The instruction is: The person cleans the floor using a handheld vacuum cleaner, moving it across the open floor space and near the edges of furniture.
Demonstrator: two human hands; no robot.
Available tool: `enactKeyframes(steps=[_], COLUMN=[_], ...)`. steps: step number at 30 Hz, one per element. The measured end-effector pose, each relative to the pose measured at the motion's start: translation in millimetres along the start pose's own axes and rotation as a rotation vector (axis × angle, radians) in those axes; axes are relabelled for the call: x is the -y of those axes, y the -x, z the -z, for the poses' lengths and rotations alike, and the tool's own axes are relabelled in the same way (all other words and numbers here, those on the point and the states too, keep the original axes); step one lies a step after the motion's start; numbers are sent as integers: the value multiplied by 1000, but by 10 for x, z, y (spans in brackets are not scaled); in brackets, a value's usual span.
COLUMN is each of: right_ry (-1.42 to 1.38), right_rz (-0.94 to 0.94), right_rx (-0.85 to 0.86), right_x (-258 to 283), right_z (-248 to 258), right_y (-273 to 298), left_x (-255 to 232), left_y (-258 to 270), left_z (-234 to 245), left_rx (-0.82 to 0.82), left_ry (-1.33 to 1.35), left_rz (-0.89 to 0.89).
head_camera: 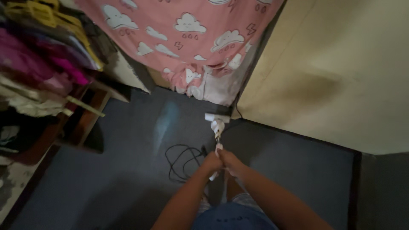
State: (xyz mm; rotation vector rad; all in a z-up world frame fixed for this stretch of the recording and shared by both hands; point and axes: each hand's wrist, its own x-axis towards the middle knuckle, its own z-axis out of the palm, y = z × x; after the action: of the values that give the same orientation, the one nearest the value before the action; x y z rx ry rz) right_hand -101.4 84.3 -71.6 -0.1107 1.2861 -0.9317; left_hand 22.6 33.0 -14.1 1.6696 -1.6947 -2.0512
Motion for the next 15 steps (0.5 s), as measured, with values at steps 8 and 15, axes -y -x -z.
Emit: enactKeyframes(steps=[8,15], right_ry=[115,76], right_rz=[-20,-78], right_rx=[175,88], right_x=[78,432], right_z=[-191,-70], right_y=[132,-148], left_x=[12,-357], left_y=[382,135], left_z=[106,-59], left_rx=[-218,-347], left_ry=[-146,-115], left_rz=[-55,20])
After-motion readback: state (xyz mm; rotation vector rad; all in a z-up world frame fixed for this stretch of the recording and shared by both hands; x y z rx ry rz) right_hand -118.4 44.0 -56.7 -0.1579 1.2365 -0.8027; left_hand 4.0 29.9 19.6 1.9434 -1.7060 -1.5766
